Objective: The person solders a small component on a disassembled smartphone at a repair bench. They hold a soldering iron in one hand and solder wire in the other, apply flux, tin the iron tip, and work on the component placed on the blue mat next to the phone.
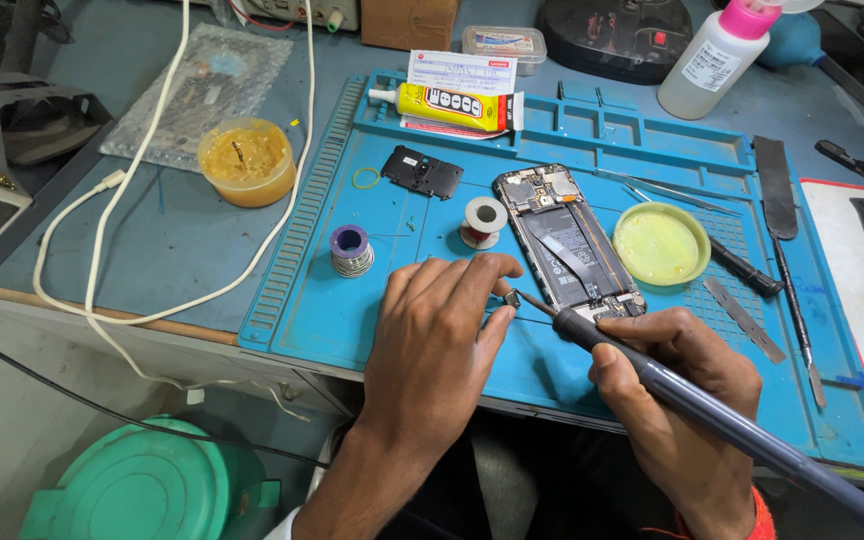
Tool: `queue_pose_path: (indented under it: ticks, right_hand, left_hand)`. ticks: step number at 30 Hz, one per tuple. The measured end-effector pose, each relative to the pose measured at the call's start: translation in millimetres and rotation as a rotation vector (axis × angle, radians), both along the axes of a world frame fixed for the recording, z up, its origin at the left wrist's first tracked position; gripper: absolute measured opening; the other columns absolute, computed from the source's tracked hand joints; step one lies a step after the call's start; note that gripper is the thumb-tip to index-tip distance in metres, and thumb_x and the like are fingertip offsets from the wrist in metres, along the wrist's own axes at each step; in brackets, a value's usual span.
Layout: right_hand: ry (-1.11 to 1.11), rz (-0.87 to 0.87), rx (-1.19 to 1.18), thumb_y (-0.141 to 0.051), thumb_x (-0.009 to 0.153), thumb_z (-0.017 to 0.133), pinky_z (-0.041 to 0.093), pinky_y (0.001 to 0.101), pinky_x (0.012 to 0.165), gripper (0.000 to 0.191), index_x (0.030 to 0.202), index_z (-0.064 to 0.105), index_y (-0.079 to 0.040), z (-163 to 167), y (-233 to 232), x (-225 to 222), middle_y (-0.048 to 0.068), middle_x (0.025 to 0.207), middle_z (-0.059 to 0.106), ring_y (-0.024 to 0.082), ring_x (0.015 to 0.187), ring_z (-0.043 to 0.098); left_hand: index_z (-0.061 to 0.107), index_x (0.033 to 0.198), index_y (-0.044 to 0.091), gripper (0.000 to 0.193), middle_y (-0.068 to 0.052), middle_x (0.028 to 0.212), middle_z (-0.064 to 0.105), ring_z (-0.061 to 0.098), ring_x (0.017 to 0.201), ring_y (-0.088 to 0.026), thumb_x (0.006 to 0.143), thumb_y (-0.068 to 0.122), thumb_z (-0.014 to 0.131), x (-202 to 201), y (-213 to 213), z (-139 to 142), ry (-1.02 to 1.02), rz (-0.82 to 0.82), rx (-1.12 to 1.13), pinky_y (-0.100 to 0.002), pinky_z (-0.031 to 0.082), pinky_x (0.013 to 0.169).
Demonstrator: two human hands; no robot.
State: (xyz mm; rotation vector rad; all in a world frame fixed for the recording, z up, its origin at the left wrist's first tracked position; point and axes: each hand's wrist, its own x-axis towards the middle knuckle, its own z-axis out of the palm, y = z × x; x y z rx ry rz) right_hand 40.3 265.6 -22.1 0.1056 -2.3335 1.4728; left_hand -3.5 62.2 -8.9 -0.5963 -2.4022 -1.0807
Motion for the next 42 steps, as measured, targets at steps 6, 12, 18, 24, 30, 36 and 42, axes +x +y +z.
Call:
queue_pose_path:
  ticks: [6, 12, 18, 24, 30, 36, 42]
  right_hand:
    - [0.011, 0.000, -0.020, -0.004, 0.089, 0.073, 0.049, 0.0191, 0.060, 0.018, 0.106, 0.070, 0.002, 1.9, 6.7, 1.3, 0.005, 0.077, 0.071, 0.005, 0.068, 0.063]
    - [-0.002, 0.014, 0.008, -0.004, 0.088, 0.074, 0.050, 0.0195, 0.060, 0.019, 0.106, 0.071, 0.002, 2.1, 7.0, 0.0, 0.005, 0.077, 0.071, 0.005, 0.068, 0.064]
    - [-0.003, 0.005, -0.023, -0.005, 0.090, 0.073, 0.051, 0.0195, 0.061, 0.018, 0.106, 0.070, 0.002, 0.5, 8.3, -0.9, 0.005, 0.078, 0.072, 0.005, 0.069, 0.066]
    - [0.000, 0.028, -0.009, -0.005, 0.089, 0.073, 0.050, 0.0199, 0.060, 0.018, 0.106, 0.071, 0.003, -1.5, 9.4, -1.5, 0.006, 0.077, 0.071, 0.006, 0.068, 0.064]
    - [-0.003, 0.023, -0.014, -0.006, 0.090, 0.073, 0.051, 0.0193, 0.060, 0.018, 0.106, 0.070, 0.002, -1.4, 9.5, -1.6, 0.006, 0.077, 0.072, 0.005, 0.068, 0.066]
    - [-0.020, 0.015, 0.002, -0.006, 0.088, 0.073, 0.050, 0.0200, 0.059, 0.019, 0.105, 0.071, 0.002, -3.3, 11.1, -1.6, 0.006, 0.075, 0.072, 0.006, 0.066, 0.065]
    - [0.084, -0.018, -0.081, -0.010, 0.095, 0.072, 0.050, 0.0209, 0.064, 0.020, 0.107, 0.067, 0.004, -6.7, 20.1, 2.1, 0.008, 0.081, 0.071, 0.008, 0.071, 0.065]
  left_hand:
    - [0.062, 0.114, 0.010, 0.033, -0.001, 0.094, 0.072, 0.066, 0.092, -0.022, 0.085, 0.009, 0.078, 0.6, 7.0, 2.2, -0.003, -0.004, 0.004, -0.042, 0.043, 0.088]
    - [0.062, 0.114, 0.010, 0.032, -0.002, 0.094, 0.071, 0.066, 0.092, -0.022, 0.085, 0.009, 0.077, 0.9, 6.2, 0.5, 0.005, -0.003, 0.004, -0.042, 0.043, 0.088]
    - [0.062, 0.114, 0.010, 0.032, -0.001, 0.093, 0.071, 0.066, 0.092, -0.022, 0.086, 0.009, 0.077, -0.2, 8.1, -1.3, -0.001, 0.001, 0.003, -0.042, 0.043, 0.089]
    - [0.062, 0.114, 0.010, 0.033, -0.001, 0.093, 0.071, 0.066, 0.092, -0.022, 0.085, 0.009, 0.078, 0.1, 7.7, -3.1, -0.003, 0.005, -0.006, -0.042, 0.043, 0.089]
    - [0.062, 0.114, 0.010, 0.033, -0.001, 0.092, 0.071, 0.066, 0.091, -0.021, 0.085, 0.009, 0.078, -0.8, 9.3, -5.1, -0.010, 0.002, -0.003, -0.042, 0.043, 0.089]
    - [0.062, 0.113, 0.010, 0.033, -0.002, 0.092, 0.071, 0.066, 0.091, -0.022, 0.084, 0.009, 0.078, -0.8, 8.6, -3.2, -0.002, 0.001, -0.002, -0.042, 0.043, 0.089]
    - [0.062, 0.114, 0.010, 0.032, -0.001, 0.093, 0.071, 0.066, 0.091, -0.021, 0.085, 0.008, 0.076, -0.6, 17.0, -4.6, -0.028, -0.005, 0.012, -0.041, 0.043, 0.089]
